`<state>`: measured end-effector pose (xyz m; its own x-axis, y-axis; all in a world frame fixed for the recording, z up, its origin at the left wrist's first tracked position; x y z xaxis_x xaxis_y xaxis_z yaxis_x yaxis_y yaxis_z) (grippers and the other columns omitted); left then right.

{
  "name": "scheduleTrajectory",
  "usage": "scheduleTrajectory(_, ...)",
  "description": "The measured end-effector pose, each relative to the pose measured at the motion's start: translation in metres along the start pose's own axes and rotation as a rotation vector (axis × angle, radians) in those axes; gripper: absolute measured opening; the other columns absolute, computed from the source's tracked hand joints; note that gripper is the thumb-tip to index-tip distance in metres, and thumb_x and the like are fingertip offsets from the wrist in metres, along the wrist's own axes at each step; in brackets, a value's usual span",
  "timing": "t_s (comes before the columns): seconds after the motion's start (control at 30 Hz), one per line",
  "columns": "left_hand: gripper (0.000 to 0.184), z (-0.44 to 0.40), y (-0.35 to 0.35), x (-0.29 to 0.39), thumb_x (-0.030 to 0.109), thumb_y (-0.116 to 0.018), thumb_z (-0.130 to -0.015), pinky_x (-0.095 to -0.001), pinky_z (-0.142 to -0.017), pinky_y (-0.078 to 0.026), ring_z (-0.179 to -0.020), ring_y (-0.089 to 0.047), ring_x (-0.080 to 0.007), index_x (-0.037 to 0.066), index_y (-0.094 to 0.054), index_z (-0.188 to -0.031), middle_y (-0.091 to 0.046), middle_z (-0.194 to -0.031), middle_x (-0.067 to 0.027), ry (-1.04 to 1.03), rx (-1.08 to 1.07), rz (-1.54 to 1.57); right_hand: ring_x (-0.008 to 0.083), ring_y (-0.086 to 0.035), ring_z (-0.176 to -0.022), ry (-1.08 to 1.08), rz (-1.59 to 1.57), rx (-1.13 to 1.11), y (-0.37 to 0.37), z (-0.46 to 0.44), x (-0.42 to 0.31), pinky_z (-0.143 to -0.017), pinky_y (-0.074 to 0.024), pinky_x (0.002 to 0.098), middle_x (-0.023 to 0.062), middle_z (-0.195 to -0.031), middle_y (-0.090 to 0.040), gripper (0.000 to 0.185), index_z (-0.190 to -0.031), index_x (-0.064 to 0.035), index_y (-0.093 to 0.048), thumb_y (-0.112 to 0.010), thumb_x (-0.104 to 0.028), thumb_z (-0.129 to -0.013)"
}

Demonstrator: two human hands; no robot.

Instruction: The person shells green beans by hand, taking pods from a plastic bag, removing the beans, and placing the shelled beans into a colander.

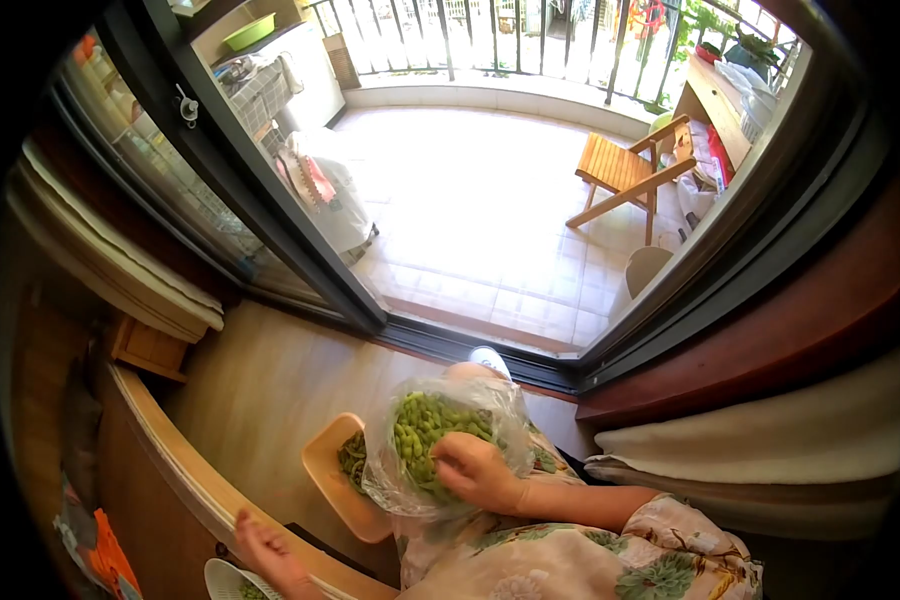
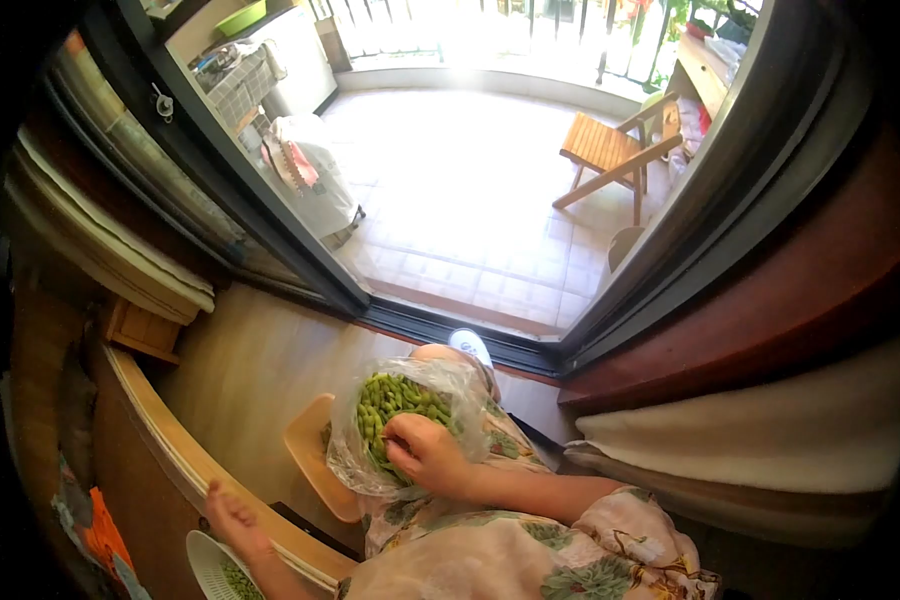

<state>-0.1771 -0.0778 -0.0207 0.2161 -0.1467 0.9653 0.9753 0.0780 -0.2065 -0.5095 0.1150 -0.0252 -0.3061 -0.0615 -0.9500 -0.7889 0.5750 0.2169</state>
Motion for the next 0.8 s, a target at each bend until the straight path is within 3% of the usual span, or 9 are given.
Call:
scheduleTrajectory(0.1,0.031,-0.02,0.09,0.065,0.021,-0.045,-0.095,-0.0199,-0.053,-0.035,-0.059,-0.039,-0.0053,0.007,-0.057,-0.12,-0.041,-0.071,0.0043,-0.476,0.254,-0.415,0.0263,-0.056,-0.068,0.029,-0.006,0.013,-0.002,0.001,0.004,-0.06,-0.0458,0.0339,0.0129,-0.078,-0.054,0.013,-0.092,-0.0014,-0.058,-0.059,-0.002,-0.08)
scheduleTrajectory(0.17,0.034,-0.03,0.153,0.09,0.023,-0.042,-0.097,-0.0281,-0.072,-0.045,-0.079,-0.053,-0.013,0.004,-0.056,-0.121,-0.055,-0.091,-0.0048,-0.443,0.62,-0.614,0.0271,-0.056,-0.068,0.027,-0.015,-0.005,-0.003,0.0,0.006,-0.061,-0.0456,0.0344,0.0131,-0.077,-0.054,0.013,-0.092,-0.0013,-0.058,-0.059,-0.002,-0.079)
scheduleTrajectory(0.27,0.034,-0.043,0.211,0.096,0.022,-0.04,-0.099,-0.0354,-0.09,-0.043,-0.102,-0.054,-0.0205,0.002,-0.055,-0.121,-0.057,-0.116,-0.0118,-0.449,0.7,-0.823,0.0298,-0.057,-0.072,0.019,-0.006,-0.013,-0.003,0.0,0.003,-0.066,-0.0475,0.0363,0.0154,-0.081,-0.056,0.01,-0.09,-0.0004,-0.057,-0.06,-0.003,-0.081)
scheduleTrajectory(0.4,0.032,-0.057,0.28,0.066,0.025,-0.052,-0.092,-0.0413,-0.09,-0.044,-0.1,-0.057,-0.0331,0.002,-0.061,-0.112,-0.061,-0.109,-0.0198,-0.572,0.653,-1.191,0.0303,-0.055,-0.069,0.045,-0.024,0.002,-0.005,0.0,0.004,-0.064,-0.0454,0.036,0.0143,-0.077,-0.053,0.013,-0.092,-0.0009,-0.057,-0.059,-0.002,-0.079)
scheduleTrajectory(0.5,0.033,-0.072,0.337,0.016,0.028,-0.061,-0.087,-0.0457,-0.091,-0.044,-0.099,-0.059,-0.0426,0.002,-0.066,-0.105,-0.064,-0.103,-0.0258,-0.843,0.475,-1.43,0.0301,-0.055,-0.069,0.047,-0.022,-0.005,-0.006,0.0,0.004,-0.063,-0.0455,0.0357,0.0142,-0.077,-0.053,0.013,-0.092,-0.001,-0.058,-0.059,-0.002,-0.079)
scheduleTrajectory(0.57,0.029,-0.044,0.271,0.02,0.024,-0.059,-0.087,-0.048,-0.087,-0.045,-0.094,-0.06,-0.0434,-0.001,-0.066,-0.101,-0.065,-0.098,-0.0266,-0.33,0.423,-1.655,0.0294,-0.055,-0.068,0.055,-0.022,0.002,-0.005,0.0,0.002,-0.063,-0.0455,0.0353,0.0138,-0.077,-0.053,0.014,-0.092,-0.0011,-0.058,-0.059,-0.002,-0.079)
scheduleTrajectory(0.63,0.029,-0.048,0.274,0.006,0.023,-0.058,-0.087,-0.0496,-0.084,-0.046,-0.092,-0.06,-0.0439,-0.002,-0.066,-0.098,-0.065,-0.095,-0.026,-0.216,0.374,-1.68,0.0282,-0.055,-0.068,0.05,-0.01,0.0,-0.004,0.0,0.001,-0.062,-0.0454,0.0346,0.0132,-0.077,-0.053,0.014,-0.093,-0.0014,-0.058,-0.059,-0.002,-0.079)
scheduleTrajectory(0.8,0.029,-0.06,0.289,-0.007,0.023,-0.055,-0.087,-0.0504,-0.081,-0.047,-0.09,-0.06,-0.0445,-0.002,-0.065,-0.097,-0.066,-0.095,-0.025,-0.206,0.225,-1.609,0.0262,-0.054,-0.066,0.048,-0.007,0.003,-0.005,0.001,0.001,-0.059,-0.045,0.0334,0.0123,-0.076,-0.053,0.013,-0.093,-0.0014,-0.058,-0.059,-0.002,-0.079)
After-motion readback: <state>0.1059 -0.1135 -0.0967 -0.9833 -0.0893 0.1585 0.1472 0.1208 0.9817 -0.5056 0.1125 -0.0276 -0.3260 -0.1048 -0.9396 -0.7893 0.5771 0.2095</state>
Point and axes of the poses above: each hand's wrist, its own z-axis away from the middle knuckle, its own y-axis out of the back of the hand, x = y × z, the point moved 7 cm from there along -z, towards the middle knuckle
